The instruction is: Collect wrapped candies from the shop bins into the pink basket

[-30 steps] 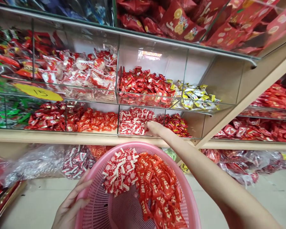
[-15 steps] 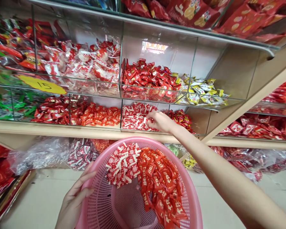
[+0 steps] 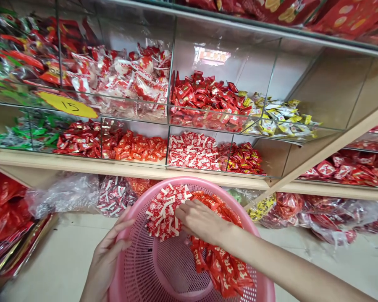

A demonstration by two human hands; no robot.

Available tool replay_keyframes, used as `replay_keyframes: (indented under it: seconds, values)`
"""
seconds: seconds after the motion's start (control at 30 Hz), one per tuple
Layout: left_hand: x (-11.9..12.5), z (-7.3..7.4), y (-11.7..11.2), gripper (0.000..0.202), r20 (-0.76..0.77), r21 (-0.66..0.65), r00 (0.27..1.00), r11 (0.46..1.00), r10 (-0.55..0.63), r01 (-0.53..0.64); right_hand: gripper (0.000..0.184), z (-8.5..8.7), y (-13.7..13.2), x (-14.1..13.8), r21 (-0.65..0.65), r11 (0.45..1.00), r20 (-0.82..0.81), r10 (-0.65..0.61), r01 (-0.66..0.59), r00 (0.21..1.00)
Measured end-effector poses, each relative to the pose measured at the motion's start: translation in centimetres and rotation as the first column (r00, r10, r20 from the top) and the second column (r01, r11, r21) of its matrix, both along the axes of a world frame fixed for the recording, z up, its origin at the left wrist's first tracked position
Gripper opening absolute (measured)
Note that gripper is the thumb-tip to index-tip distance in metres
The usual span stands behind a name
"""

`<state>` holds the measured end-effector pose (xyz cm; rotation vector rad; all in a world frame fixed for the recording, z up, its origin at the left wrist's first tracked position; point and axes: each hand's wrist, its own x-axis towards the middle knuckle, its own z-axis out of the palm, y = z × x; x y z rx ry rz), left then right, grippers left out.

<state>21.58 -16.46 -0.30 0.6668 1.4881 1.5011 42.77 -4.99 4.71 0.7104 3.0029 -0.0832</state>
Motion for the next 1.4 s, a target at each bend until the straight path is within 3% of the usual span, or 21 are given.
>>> replay_keyframes:
  seconds: [0.43, 0.83, 1.2, 1.4]
  values:
    - [0.0, -0.1, 0.0, 0.030, -0.022, 0.001, 1.000, 1.000, -0.007, 0.007, 0.010, -2.3, -1.1, -1.0, 0.222, 0.968, 0.008, 0.116, -0.115, 0.993]
    - [0.0, -0.4, 0.0, 0.029, -0.022, 0.000, 1.000, 1.000, -0.001, 0.001, 0.012, -4.1, -0.6, -1.8, 0.293, 0.948, -0.006, 0.129, -0.121, 0.992]
    - [-0.1, -0.3, 0.1, 0.030, -0.025, 0.002, 1.000, 1.000, -0.011, 0.011, 0.010, -3.2, -0.7, -1.9, 0.242, 0.967, -0.020, 0.085, -0.078, 0.996]
    - [-0.1, -0.5, -0.2, 0.029, -0.016, 0.015, 1.000, 1.000, -0.019, 0.019, 0.032, -3.3, -1.1, -1.9, 0.251, 0.967, 0.062, 0.034, -0.049, 0.998]
